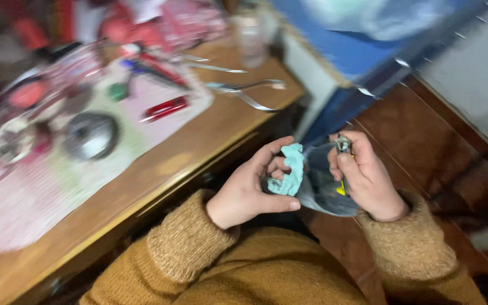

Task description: The person shapes a light blue clay object using a yellow utility knife and a metal sculpting tool. They repeatedly trim and refine the object's edges and surface while holding it over a trash bin to catch debris. The person also handles a plastic bag and places the tools on the table.

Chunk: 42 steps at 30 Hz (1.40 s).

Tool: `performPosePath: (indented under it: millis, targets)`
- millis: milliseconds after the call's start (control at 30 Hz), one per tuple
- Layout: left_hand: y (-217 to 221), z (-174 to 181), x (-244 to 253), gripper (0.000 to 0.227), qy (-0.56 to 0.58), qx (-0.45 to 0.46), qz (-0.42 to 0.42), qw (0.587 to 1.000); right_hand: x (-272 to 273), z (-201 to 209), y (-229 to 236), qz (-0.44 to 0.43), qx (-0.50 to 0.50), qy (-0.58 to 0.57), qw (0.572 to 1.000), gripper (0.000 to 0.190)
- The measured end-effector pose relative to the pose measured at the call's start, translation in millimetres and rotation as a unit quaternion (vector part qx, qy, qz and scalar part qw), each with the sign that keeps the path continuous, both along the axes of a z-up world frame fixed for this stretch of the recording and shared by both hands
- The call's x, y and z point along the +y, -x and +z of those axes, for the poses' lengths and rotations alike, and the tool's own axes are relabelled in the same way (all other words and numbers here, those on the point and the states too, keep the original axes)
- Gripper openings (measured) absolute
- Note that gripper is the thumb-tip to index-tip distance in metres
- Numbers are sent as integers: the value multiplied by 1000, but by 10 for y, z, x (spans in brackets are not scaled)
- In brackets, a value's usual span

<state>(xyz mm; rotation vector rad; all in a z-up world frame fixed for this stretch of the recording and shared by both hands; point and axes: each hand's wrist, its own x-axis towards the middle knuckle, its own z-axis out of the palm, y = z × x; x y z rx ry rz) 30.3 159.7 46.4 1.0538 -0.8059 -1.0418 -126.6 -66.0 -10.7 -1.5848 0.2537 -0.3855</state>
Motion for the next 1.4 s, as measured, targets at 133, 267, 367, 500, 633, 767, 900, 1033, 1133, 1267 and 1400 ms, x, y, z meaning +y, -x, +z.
performPosePath:
  millis: [133, 267, 367, 500, 633, 767, 900, 1033, 1133, 1267, 1400]
  targets:
    - [209, -174, -777, 102, -9, 10, -104, 994, -339, 203, 562, -44, 88, 54, 994, 18]
    - [436, -245, -1363, 100, -31, -92, -161, 982, -599, -37, 1048, -89, 82, 44, 992, 20]
    - [538, -255, -1606, 101, -50, -88, -202, 974, -675, 81, 1105, -72, 68, 88, 991, 39]
    - [589, -344, -1751, 101, -66, -53, -238, 968, -780, -45, 1102, -82, 92, 180, 976, 84]
    - [598, -436, -1799, 100, -80, -1, -249, 965, -778, -118, 1044, -103, 70, 245, 962, 97]
    - [583, -523, -1798, 100, -103, 18, -232, 967, -710, -134, 999, -129, 89, 284, 946, 101]
    - [563, -550, -1731, 102, -97, 29, -219, 970, -661, -74, 919, -100, 89, 248, 960, 100]
    - [528, -684, -1623, 107, -85, 23, -211, 974, -618, -210, 845, -96, 93, 227, 965, 97]
    - [518, -767, -1559, 106, -80, 4, -197, 977, -592, -288, 810, -84, 74, 217, 970, 91]
    - [515, -831, -1519, 102, -72, 53, -188, 978, -555, -436, 794, -84, 101, 237, 963, 91]
    - [505, -892, -1469, 100, -76, 39, -170, 982, -507, -439, 752, -81, 104, 220, 966, 93]
